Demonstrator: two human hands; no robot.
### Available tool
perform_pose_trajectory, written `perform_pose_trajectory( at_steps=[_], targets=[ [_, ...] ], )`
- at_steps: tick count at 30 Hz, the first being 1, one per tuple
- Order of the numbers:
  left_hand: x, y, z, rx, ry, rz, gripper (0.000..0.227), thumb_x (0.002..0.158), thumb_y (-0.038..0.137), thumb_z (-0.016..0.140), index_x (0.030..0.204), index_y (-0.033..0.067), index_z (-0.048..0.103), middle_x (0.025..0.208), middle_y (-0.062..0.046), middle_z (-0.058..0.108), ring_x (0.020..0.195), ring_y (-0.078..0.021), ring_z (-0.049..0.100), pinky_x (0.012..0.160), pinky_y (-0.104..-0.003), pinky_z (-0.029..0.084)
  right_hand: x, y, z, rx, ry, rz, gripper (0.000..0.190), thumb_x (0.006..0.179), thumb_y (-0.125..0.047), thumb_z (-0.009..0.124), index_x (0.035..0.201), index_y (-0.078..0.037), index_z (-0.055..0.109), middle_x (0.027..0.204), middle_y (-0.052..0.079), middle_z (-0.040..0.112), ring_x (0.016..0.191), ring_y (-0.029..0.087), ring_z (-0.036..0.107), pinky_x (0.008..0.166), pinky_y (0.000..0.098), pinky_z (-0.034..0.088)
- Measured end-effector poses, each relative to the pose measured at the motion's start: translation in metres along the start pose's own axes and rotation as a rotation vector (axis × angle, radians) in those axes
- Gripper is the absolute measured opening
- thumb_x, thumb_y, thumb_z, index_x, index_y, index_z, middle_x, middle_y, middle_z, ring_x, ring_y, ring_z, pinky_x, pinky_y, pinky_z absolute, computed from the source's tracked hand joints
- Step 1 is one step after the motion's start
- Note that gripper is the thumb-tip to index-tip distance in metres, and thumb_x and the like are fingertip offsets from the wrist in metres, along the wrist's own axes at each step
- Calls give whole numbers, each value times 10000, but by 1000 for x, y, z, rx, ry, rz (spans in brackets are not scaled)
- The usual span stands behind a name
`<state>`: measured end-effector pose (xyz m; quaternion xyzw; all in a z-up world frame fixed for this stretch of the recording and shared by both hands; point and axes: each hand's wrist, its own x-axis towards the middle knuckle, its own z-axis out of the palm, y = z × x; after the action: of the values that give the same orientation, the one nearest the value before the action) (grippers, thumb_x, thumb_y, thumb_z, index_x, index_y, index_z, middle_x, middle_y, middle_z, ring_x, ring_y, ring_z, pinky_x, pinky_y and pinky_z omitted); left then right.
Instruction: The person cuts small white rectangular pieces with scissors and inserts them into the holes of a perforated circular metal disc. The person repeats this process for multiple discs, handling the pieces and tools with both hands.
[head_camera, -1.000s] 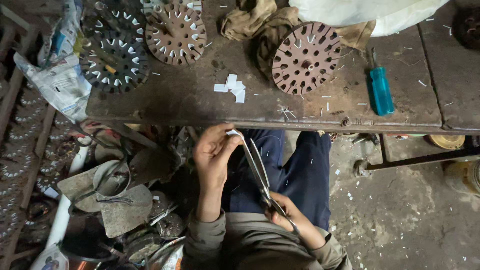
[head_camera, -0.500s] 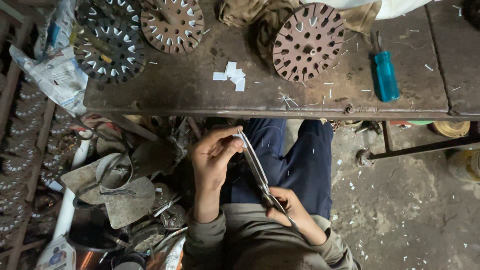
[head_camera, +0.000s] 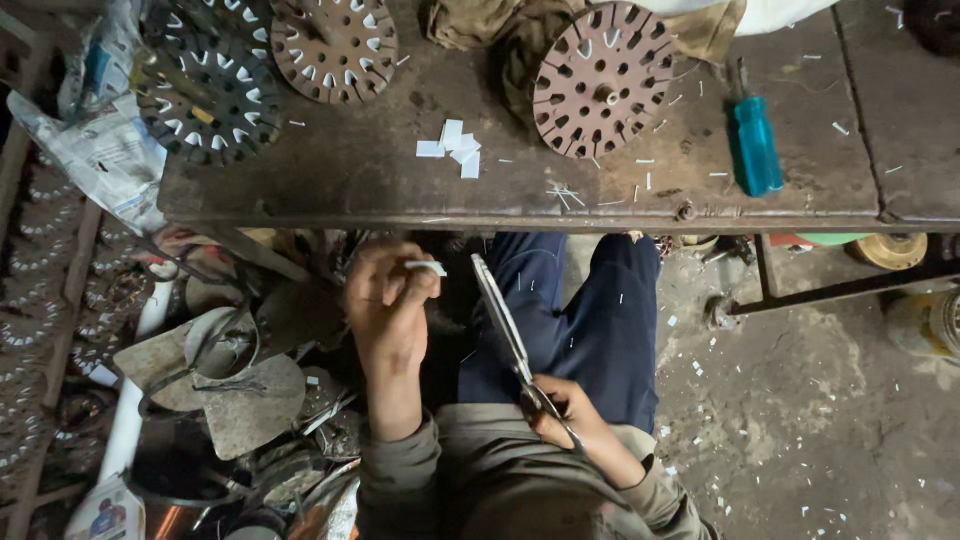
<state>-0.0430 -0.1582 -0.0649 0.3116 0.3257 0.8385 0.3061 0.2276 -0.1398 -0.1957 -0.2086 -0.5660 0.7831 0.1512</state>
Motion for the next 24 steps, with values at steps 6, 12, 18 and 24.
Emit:
perform_pose_trajectory(
  at_steps=[6, 12, 18, 24],
  targets=[
    [-6, 0, 8, 226, 4, -129, 213, 966, -58, 681, 1176, -22, 689, 1117, -114, 727, 985, -166, 693, 881, -320, 598, 7, -10, 7, 88, -48, -143, 787, 891, -723, 659, 1177, 3, 554, 839, -25, 524, 729, 73, 461, 648, 238, 399],
    [-4, -10, 16, 195, -70, -114, 248, 906, -120, 747, 1115, -21, 658, 1027, -101, 710, 894, -148, 699, 780, -274, 590, 5, -28, 9, 56, -37, -83, 841, 858, -755, 659, 1170, 20, 561, 817, -21, 511, 716, 78, 445, 629, 233, 370],
    [-8, -12, 21, 275, -21, -148, 219, 917, -108, 723, 1118, -41, 671, 1005, -102, 706, 869, -146, 695, 787, -278, 590, 3, -37, 12, 25, -44, -65, 784, 866, -717, 700, 1126, 10, 569, 860, -21, 519, 766, 74, 453, 666, 233, 376],
    [-5, -17, 14, 149, -41, -160, 187, 947, -88, 713, 1123, -39, 673, 999, -118, 729, 866, -178, 716, 804, -306, 601, 3, -35, 10, -50, -84, -72, 759, 864, -710, 707, 1107, -7, 557, 875, -28, 507, 789, 70, 458, 676, 239, 388]
  ],
)
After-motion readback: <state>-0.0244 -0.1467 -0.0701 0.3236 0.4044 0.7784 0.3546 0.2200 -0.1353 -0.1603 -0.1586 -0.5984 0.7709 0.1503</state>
